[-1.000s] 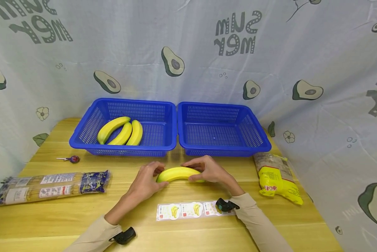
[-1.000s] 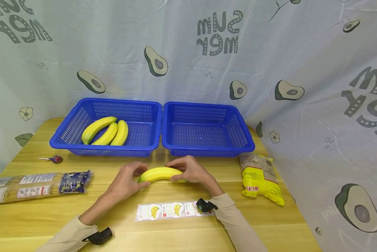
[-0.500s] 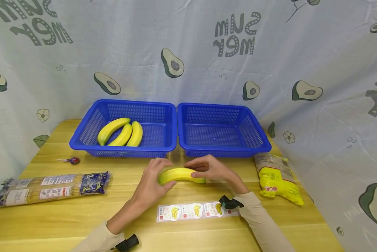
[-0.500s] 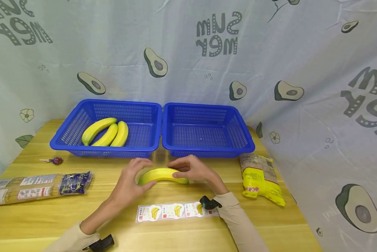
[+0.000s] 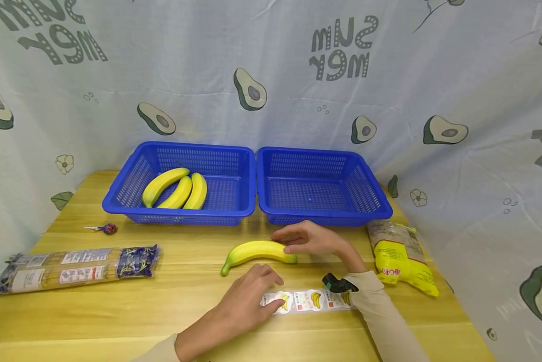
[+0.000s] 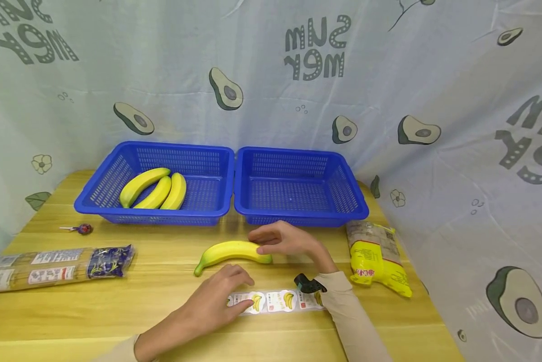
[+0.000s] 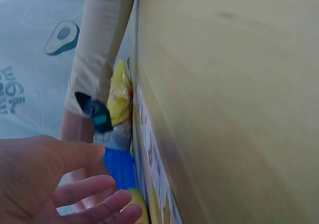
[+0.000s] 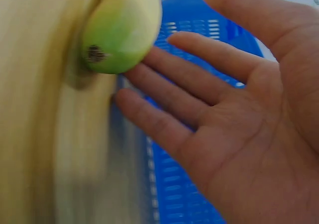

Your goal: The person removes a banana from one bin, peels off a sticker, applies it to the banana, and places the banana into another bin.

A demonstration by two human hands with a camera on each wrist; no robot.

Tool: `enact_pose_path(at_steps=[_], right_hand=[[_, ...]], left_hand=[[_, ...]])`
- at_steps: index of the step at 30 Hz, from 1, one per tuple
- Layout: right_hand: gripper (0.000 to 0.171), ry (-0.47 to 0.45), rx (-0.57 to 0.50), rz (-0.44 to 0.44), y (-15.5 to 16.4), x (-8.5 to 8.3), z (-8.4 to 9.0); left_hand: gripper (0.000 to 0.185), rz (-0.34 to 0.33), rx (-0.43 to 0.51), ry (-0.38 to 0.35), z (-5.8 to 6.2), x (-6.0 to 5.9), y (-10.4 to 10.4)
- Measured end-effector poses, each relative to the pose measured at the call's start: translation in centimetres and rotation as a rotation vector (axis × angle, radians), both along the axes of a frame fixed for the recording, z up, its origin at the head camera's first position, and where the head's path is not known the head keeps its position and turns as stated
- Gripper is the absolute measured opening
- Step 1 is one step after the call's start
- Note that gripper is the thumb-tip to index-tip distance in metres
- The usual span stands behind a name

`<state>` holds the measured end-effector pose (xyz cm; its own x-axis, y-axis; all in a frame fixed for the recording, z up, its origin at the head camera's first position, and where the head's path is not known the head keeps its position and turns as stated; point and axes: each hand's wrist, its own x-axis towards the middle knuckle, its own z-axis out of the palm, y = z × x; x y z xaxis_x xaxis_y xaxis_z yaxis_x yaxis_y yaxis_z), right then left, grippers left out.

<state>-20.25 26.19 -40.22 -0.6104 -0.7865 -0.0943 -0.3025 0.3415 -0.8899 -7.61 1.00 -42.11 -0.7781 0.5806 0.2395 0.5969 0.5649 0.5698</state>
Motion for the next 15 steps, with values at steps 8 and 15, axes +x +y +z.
enact_pose_path(at_steps=[8,15], right_hand=[[0.051,-0.013,0.042,0.035,0.2,-0.2,0.8],[0.051,-0.011,0.035,0.029,0.4,-0.1,0.8]], left_hand=[[0.043,-0.028,-0.095,0.014,-0.7,0.2,2.0],[0.052,-0.012,-0.122,-0.036,-1.0,0.1,2.3]])
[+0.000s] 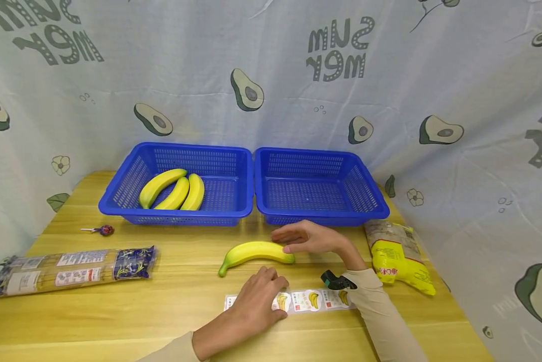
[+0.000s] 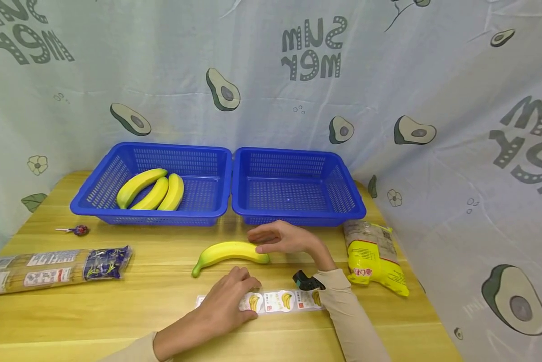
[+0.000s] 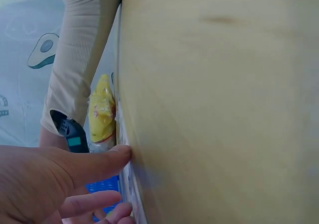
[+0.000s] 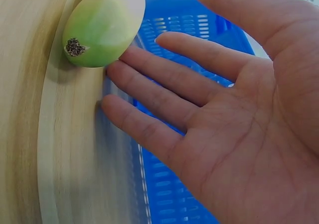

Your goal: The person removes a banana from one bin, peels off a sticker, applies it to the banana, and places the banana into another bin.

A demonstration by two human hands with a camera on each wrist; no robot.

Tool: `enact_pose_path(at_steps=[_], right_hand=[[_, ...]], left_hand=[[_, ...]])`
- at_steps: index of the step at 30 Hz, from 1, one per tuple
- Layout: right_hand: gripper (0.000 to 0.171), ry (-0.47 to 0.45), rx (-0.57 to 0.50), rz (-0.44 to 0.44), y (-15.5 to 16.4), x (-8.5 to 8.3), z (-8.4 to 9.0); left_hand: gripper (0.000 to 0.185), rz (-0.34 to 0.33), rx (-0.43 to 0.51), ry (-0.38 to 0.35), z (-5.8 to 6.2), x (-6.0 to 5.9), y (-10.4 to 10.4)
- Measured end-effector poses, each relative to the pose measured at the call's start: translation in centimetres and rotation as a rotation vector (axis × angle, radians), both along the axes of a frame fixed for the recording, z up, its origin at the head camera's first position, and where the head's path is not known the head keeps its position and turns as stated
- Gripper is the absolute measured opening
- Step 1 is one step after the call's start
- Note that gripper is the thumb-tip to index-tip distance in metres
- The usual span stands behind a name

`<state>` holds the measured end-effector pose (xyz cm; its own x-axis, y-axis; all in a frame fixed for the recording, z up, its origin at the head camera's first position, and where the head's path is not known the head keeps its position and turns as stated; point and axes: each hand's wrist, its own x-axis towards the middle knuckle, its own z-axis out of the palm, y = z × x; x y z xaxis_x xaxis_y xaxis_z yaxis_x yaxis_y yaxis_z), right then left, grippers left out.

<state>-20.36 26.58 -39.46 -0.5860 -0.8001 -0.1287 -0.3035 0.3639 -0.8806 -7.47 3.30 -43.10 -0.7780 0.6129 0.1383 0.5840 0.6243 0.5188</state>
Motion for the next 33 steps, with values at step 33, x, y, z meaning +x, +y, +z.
enact_pose_path(at_steps=[33], right_hand=[[0.049,0.011,-0.151,-0.041,0.5,0.5,1.1]], left_hand=[[0.025,-0.034,-0.046,-0.248,2.3,-1.5,-4.1]])
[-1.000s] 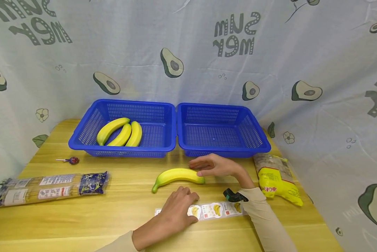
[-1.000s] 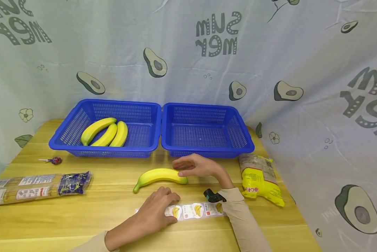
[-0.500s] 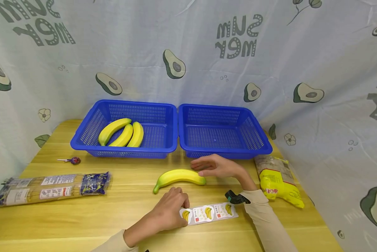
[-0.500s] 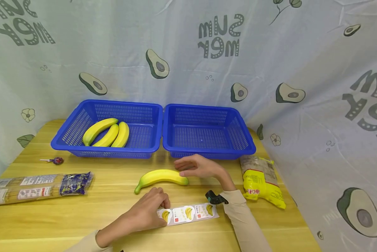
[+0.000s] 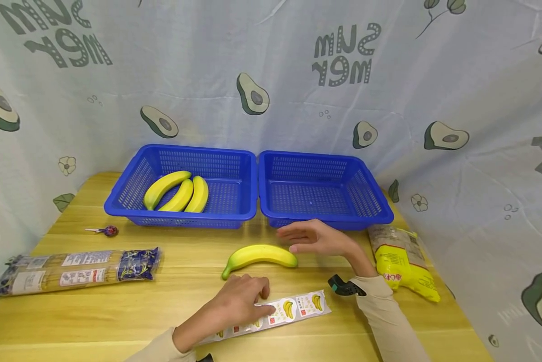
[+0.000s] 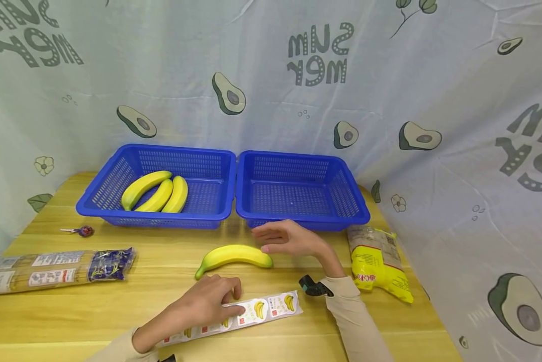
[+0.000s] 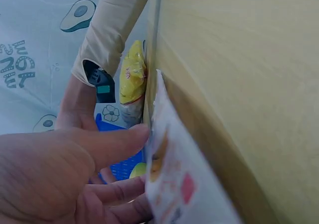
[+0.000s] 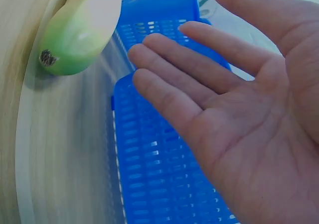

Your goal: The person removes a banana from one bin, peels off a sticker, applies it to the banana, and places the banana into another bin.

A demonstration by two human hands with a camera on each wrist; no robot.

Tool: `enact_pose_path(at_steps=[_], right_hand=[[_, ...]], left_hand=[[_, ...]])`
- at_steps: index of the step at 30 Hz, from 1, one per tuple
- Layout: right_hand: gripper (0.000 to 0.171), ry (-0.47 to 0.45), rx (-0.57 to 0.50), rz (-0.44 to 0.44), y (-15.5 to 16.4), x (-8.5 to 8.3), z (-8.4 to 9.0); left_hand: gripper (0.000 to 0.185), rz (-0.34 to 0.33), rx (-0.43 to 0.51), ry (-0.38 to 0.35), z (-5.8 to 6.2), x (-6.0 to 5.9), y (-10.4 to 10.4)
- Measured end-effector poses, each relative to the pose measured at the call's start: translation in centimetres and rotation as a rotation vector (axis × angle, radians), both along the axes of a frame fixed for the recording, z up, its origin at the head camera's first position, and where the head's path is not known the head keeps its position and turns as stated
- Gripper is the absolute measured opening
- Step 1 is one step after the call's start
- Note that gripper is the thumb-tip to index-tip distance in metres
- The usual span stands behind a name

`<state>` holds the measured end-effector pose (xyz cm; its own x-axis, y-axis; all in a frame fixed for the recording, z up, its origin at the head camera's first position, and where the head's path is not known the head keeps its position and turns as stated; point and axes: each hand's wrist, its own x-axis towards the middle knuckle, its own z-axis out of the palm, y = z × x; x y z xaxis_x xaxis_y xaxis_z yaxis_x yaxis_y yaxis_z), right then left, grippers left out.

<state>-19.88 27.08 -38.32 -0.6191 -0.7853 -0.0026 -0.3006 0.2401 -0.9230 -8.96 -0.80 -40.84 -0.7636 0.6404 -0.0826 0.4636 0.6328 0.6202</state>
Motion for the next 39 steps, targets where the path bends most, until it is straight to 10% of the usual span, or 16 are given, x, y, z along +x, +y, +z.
enact_pose_path(at_steps=[11,16,31,39], right_hand=[[0.039,0.080,-0.122,-0.042,0.1,0.2,0.7],[0.035,0.080,-0.135,-0.024,-0.2,0.5,0.9],[0.036,0.033,-0.065,0.243,-1.6,1.2,1.2],[0.031,0.021,0.062,0.209,-2.2,1.6,1.2]], left_hand=[[0.024,-0.065,0.280,-0.149,-1.0,-1.8,-1.0],[0.019,-0.095,0.328,-0.046,-2.9,-3.0,-1.5],[0.008,-0.040,0.399,-0.177,1.2,-3.3,-2.3],[0.006,-0.006,0.412,-0.330,1.9,-3.6,-2.9]])
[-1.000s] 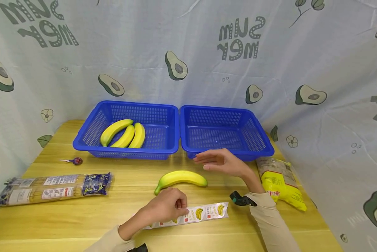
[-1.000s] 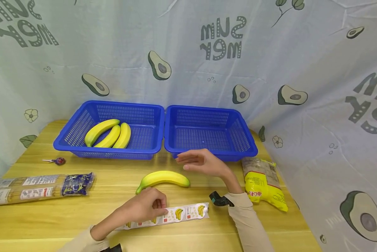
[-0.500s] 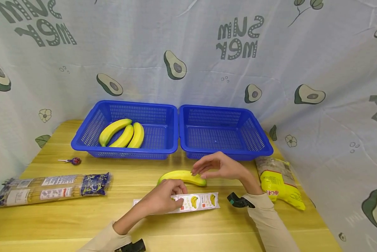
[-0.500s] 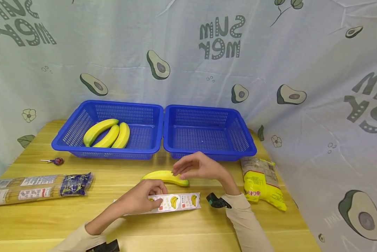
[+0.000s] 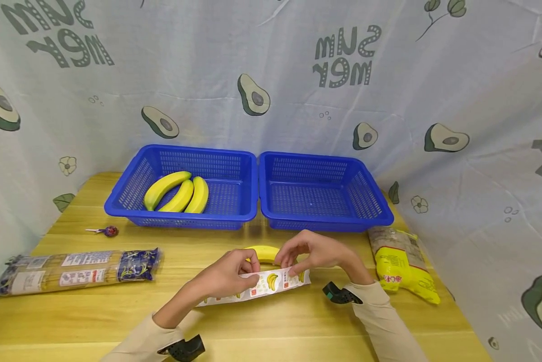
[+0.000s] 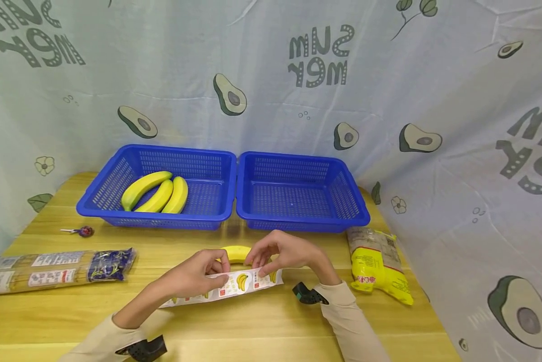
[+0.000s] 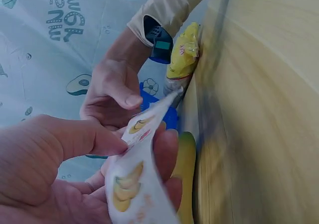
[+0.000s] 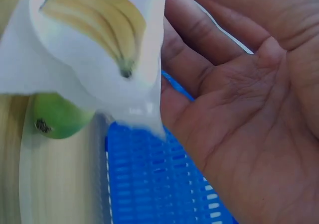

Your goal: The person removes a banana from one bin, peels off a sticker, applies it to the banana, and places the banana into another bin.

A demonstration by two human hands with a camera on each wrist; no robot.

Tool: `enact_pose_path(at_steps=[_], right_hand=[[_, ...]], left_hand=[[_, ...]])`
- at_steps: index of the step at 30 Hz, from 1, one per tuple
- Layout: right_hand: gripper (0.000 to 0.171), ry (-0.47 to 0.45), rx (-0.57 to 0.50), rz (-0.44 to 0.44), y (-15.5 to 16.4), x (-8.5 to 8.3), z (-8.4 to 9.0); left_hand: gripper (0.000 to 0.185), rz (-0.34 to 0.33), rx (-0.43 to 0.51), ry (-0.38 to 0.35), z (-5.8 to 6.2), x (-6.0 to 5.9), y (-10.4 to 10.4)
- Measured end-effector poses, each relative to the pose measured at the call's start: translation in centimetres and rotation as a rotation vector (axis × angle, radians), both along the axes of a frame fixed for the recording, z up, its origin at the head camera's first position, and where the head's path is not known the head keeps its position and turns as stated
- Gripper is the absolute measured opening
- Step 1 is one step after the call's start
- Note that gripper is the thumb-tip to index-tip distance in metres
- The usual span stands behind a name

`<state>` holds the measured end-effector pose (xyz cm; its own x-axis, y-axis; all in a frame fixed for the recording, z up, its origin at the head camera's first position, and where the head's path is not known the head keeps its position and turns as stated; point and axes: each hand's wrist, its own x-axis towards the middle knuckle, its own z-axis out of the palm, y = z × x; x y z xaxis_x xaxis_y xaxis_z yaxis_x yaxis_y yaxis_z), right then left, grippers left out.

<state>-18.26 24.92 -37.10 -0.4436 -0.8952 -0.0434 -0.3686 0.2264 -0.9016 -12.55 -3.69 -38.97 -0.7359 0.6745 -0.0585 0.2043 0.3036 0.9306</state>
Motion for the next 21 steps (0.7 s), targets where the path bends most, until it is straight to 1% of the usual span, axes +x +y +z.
enact_pose_path(at_steps=[2,3,5,6,9,12,16,21], right_hand=[[0.028,0.012,-0.004,-0.014,-0.2,0.1,-0.1],[0.026,0.020,-0.010,-0.022,-0.4,0.1,-0.1],[0.024,0.041,-0.028,-0.028,-0.5,0.1,-0.2],[0.023,0.054,-0.042,-0.025,-0.6,0.1,-0.2],[0.021,0.067,-0.079,-0.017,-0.9,0.2,-0.4],[0.018,0.067,-0.113,-0.011,-1.3,0.3,-0.6],[0.015,0.066,-0.146,-0.011,-1.7,0.3,-1.0],[0.014,0.049,-0.149,-0.022,-1.9,0.3,-1.0]], left_hand=[[0.008,-0.003,0.010,-0.034,0.0,0.1,0.1],[0.009,-0.008,0.018,-0.025,0.0,0.1,0.2],[0.011,-0.019,0.033,0.020,-0.1,0.1,0.5],[0.011,-0.020,0.036,0.054,-0.1,0.2,0.7],[0.010,-0.009,0.053,0.143,-0.5,0.3,1.2],[0.012,0.013,0.075,0.177,-0.8,0.5,1.6],[0.016,0.038,0.095,0.172,-0.9,0.5,1.7],[0.015,0.047,0.124,0.137,-0.7,0.3,1.3]])
